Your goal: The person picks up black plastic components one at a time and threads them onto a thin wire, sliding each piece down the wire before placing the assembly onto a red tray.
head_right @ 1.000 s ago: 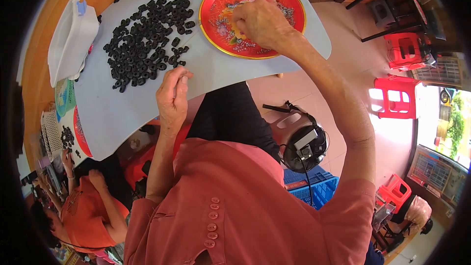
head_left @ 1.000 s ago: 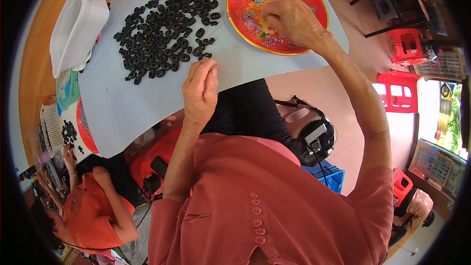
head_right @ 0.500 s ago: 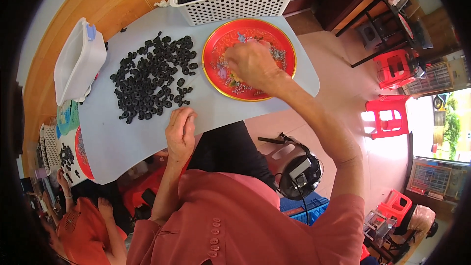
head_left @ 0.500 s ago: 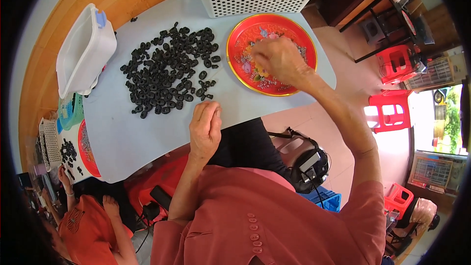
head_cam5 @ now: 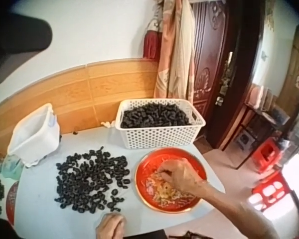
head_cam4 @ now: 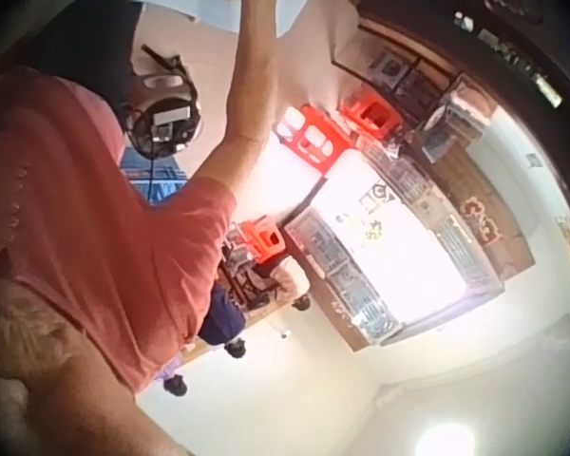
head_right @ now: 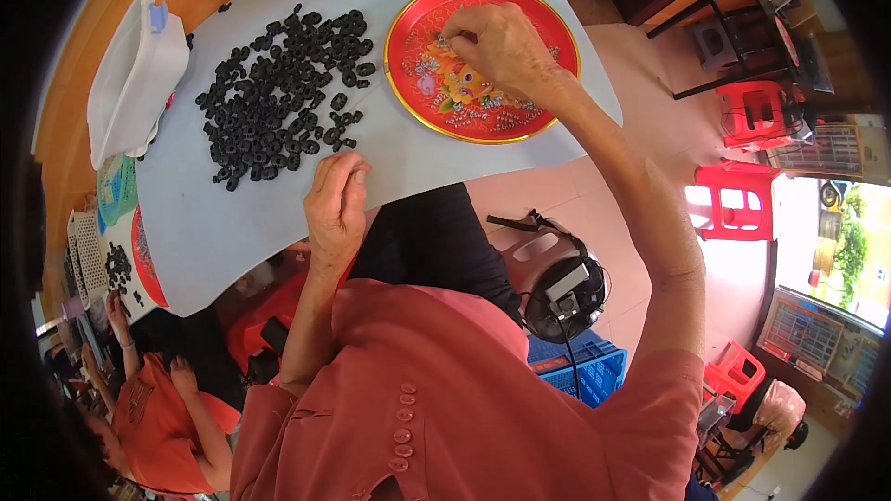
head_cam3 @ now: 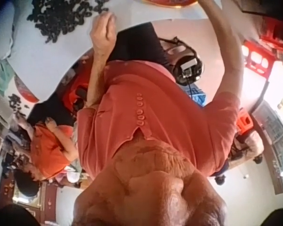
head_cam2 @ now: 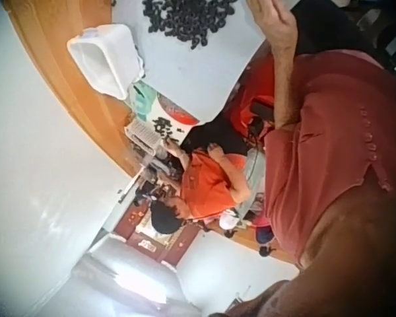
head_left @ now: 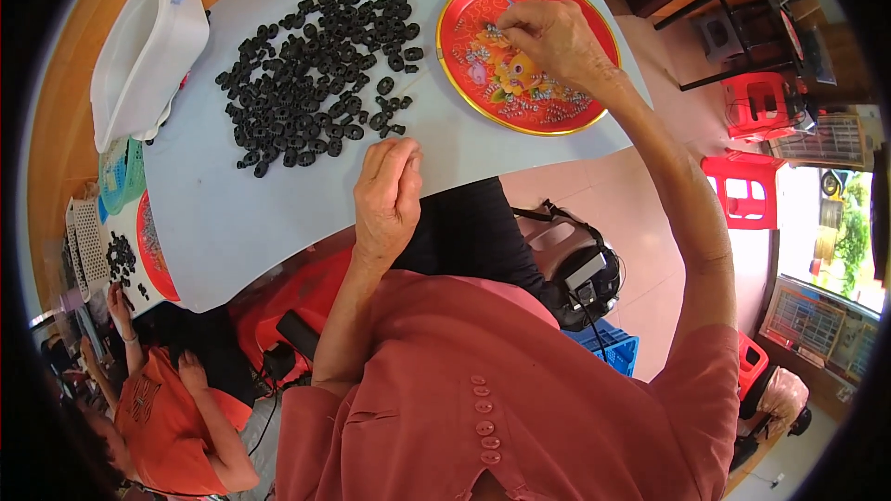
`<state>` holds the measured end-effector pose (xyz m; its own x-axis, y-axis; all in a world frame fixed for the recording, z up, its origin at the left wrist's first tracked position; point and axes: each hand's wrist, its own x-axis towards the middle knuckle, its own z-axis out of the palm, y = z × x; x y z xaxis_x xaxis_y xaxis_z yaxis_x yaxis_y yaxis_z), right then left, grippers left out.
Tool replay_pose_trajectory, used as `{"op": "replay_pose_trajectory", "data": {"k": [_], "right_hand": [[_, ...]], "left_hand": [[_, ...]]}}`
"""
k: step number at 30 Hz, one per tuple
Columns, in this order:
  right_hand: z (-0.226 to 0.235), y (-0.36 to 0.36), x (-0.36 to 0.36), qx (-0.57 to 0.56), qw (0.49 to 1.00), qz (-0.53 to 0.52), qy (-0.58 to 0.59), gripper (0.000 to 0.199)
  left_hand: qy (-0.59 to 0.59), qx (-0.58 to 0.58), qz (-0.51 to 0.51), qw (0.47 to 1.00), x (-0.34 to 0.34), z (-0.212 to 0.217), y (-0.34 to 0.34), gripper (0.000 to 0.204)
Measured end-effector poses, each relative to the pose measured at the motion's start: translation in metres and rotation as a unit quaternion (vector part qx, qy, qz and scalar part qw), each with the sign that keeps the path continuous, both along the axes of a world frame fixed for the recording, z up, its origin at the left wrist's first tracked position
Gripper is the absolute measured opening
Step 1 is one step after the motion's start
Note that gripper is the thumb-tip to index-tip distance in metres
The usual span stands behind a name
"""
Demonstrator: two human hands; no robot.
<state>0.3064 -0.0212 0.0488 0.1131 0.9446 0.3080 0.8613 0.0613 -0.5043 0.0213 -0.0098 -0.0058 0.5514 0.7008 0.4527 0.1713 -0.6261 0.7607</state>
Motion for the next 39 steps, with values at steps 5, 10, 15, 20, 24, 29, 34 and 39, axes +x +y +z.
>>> {"op": "replay_pose_trajectory", "data": {"k": [5,10,15,20,24,29,34,39], "right_hand": [[0.003,0.009,-0.018,-0.030,0.999,0.031,-0.032,0.010],[0.000,0.026,-0.022,-0.037,0.977,0.069,-0.198,0.010],[0.002,0.026,-0.028,-0.094,0.969,0.051,-0.224,0.010],[0.014,0.019,-0.029,-0.074,0.974,0.030,-0.210,0.012],[0.019,-0.003,-0.076,0.028,0.995,0.068,0.070,0.015],[-0.005,-0.031,-0.123,-0.020,0.973,0.093,0.208,0.018],[-0.034,-0.037,-0.129,0.044,0.969,0.091,0.225,0.019],[-0.036,-0.039,-0.129,0.066,0.968,0.085,0.227,0.019]], "left_hand": [[0.001,0.005,-0.001,1.000,-0.002,0.001,-0.001,0.018],[-0.001,-0.001,0.004,1.000,0.000,0.003,-0.001,0.017],[-0.014,-0.004,0.003,1.000,0.000,0.001,0.000,0.016],[-0.030,-0.018,-0.001,0.999,-0.001,0.000,0.001,0.017],[-0.034,-0.013,0.000,0.999,-0.004,-0.002,0.002,0.016],[-0.012,0.018,-0.002,1.000,-0.010,0.015,0.012,0.018],[0.039,0.124,0.031,0.991,-0.005,0.029,0.061,0.017],[0.113,0.219,-0.035,0.969,0.017,0.031,0.100,0.026]]}}
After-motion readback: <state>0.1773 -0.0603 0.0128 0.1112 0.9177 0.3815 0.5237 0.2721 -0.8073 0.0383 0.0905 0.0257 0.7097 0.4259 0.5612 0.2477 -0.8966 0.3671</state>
